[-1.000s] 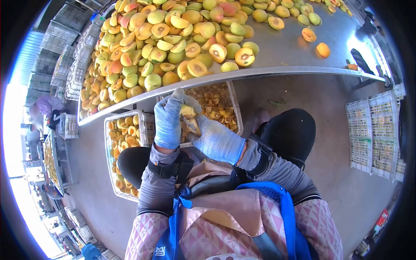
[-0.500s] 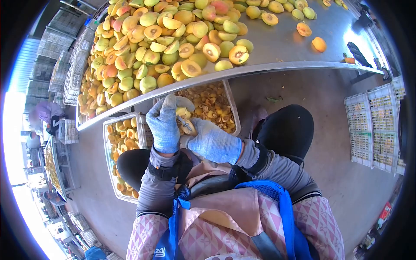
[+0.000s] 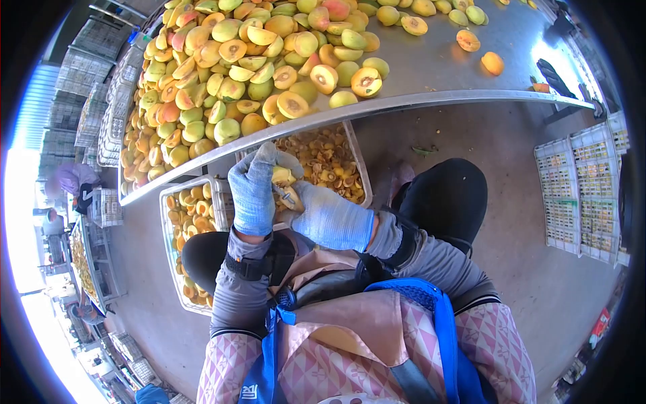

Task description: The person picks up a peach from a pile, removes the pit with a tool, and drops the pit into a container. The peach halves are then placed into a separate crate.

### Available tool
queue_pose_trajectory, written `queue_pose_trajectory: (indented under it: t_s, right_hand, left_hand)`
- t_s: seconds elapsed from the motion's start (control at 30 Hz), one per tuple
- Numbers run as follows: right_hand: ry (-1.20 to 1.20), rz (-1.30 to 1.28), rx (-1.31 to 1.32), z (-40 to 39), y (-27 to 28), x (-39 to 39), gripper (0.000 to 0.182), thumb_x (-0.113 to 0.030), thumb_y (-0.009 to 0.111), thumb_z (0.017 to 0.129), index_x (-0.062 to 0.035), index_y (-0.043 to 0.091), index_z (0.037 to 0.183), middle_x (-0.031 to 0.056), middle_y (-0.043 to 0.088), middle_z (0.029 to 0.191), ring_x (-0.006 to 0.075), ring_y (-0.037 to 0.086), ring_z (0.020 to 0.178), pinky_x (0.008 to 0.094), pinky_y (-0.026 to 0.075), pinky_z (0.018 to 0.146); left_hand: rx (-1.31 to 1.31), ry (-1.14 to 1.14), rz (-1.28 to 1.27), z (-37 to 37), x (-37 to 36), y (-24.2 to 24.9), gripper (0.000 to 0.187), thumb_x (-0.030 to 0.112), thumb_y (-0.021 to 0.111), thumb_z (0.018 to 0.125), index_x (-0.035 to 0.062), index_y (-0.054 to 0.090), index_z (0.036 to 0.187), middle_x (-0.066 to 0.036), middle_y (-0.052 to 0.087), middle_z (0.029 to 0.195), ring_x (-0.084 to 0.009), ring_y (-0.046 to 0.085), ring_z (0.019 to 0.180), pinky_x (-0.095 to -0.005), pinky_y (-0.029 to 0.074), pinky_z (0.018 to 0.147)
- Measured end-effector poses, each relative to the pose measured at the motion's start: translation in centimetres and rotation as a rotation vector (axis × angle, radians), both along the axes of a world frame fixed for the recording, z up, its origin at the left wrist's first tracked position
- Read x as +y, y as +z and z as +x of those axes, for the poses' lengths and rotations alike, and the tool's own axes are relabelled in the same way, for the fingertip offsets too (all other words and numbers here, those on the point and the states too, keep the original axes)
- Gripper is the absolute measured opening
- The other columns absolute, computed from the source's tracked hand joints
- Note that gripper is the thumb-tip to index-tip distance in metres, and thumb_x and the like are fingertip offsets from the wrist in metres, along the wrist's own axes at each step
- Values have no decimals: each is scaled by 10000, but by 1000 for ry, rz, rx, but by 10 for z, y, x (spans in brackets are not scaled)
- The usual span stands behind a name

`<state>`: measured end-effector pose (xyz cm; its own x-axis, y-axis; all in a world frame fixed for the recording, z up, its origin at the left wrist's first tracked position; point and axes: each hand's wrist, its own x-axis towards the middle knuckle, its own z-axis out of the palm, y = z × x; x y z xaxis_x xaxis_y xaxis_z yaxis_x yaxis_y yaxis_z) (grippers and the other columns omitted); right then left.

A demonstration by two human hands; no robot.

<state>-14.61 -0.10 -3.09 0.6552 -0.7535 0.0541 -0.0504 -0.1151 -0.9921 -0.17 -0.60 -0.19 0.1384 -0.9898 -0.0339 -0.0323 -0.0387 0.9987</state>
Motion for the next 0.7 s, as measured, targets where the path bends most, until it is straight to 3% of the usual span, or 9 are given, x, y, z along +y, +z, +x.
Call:
queue_pose_trajectory:
  t_s: [0.03,0.13,0.23,0.33,0.43,0.5,0.6,0.67,0.7]
  right_hand:
    - [39,-11,-108,0,-2,-2,335,-121,631,861,-18,581,1176,216,675,1005,412,648,965,448,528,816]
    - [97,23,-86,3,-9,-3,346,-115,619,866,-26,583,1198,207,680,1005,397,653,977,443,526,823]
    - [31,-5,-66,0,-1,3,189,-157,578,914,-32,618,1049,175,669,908,359,651,877,422,509,777]
    - [49,53,112,1,8,0,308,-134,608,894,-16,590,1177,201,675,1023,362,656,993,423,522,842]
    - [-24,174,-64,8,2,2,289,-149,604,908,-7,594,1160,194,679,1005,349,667,963,411,527,827]
    - [9,476,-128,6,13,3,288,-151,599,914,2,589,1157,188,680,1010,338,668,962,400,526,827]
    - [91,752,-163,6,14,3,301,-150,606,909,10,580,1163,189,675,1034,326,663,980,388,523,832]
    - [95,575,-178,11,3,5,316,-147,615,901,11,573,1171,188,675,1036,326,662,984,389,522,830]
    - [53,336,-190,15,-9,6,323,-145,619,895,10,570,1174,185,677,1028,328,663,979,392,523,826]
  left_hand:
    - [-16,-6,-8,0,1,0,411,312,548,989,-35,697,827,-101,687,715,-134,638,626,-245,511,603]
    - [-67,-54,-13,2,1,5,406,306,550,987,-34,697,819,-97,689,722,-134,638,628,-246,512,611]
    - [-75,-102,57,5,0,12,415,315,551,986,-31,698,808,-89,687,718,-138,638,633,-253,518,629]
    - [-17,-71,139,4,-2,11,432,341,540,991,-25,696,822,-84,685,721,-146,636,642,-262,524,650]
    - [115,-49,93,1,-4,8,443,381,531,994,-18,687,881,-94,690,774,-154,640,674,-265,527,665]
    - [348,15,31,-10,0,12,451,409,530,992,-12,676,924,-104,693,818,-158,642,697,-263,527,668]
    - [185,29,-54,-2,8,2,449,420,537,989,-7,667,944,-110,693,848,-158,643,709,-256,522,663]
    - [71,104,-37,0,9,-1,435,386,534,996,-10,680,886,-92,686,770,-150,642,668,-248,513,635]
    - [30,91,-1,-1,7,2,469,403,511,998,-15,675,863,-91,673,753,-148,626,661,-253,504,635]
